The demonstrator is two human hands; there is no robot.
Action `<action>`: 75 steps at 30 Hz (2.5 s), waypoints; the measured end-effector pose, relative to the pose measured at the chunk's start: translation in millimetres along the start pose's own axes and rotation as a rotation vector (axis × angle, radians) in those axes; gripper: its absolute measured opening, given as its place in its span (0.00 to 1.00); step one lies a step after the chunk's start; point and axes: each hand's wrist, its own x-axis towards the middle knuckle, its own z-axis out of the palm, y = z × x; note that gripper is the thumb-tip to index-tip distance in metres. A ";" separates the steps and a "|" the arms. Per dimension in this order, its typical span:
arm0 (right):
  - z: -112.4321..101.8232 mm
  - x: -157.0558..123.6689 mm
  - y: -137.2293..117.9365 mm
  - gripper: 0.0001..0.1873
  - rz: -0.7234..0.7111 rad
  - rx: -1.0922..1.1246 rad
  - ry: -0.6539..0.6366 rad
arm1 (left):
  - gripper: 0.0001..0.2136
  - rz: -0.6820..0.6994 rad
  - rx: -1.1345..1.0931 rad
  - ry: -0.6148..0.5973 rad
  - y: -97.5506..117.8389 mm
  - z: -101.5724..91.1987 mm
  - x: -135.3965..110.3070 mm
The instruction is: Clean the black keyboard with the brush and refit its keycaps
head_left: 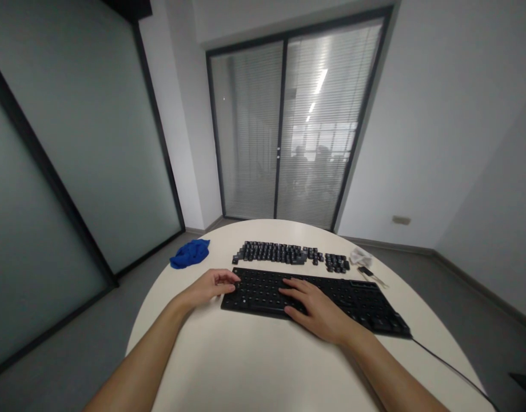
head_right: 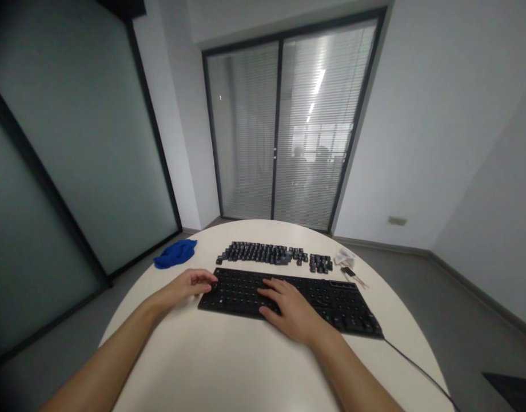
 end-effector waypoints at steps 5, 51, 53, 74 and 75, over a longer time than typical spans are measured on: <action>0.3 0.9 0.3 0.26 -0.002 -0.016 -0.008 | 0.15 -0.031 0.061 -0.100 -6.9 -5.8 -3.0; -1.9 0.1 -2.2 0.26 0.000 -0.009 -0.002 | 0.11 0.017 0.234 -0.044 -7.3 11.1 -5.2; -2.0 0.3 -2.3 0.26 0.001 -0.018 -0.006 | 0.11 0.022 0.232 -0.044 -5.5 11.5 -5.5; -0.1 -0.8 0.3 0.26 -0.008 -0.010 0.010 | 0.11 0.096 0.237 -0.065 -3.8 12.2 -6.3; 0.1 -0.8 0.7 0.26 -0.007 -0.009 0.011 | 0.11 0.097 0.230 -0.072 -3.5 12.1 -6.2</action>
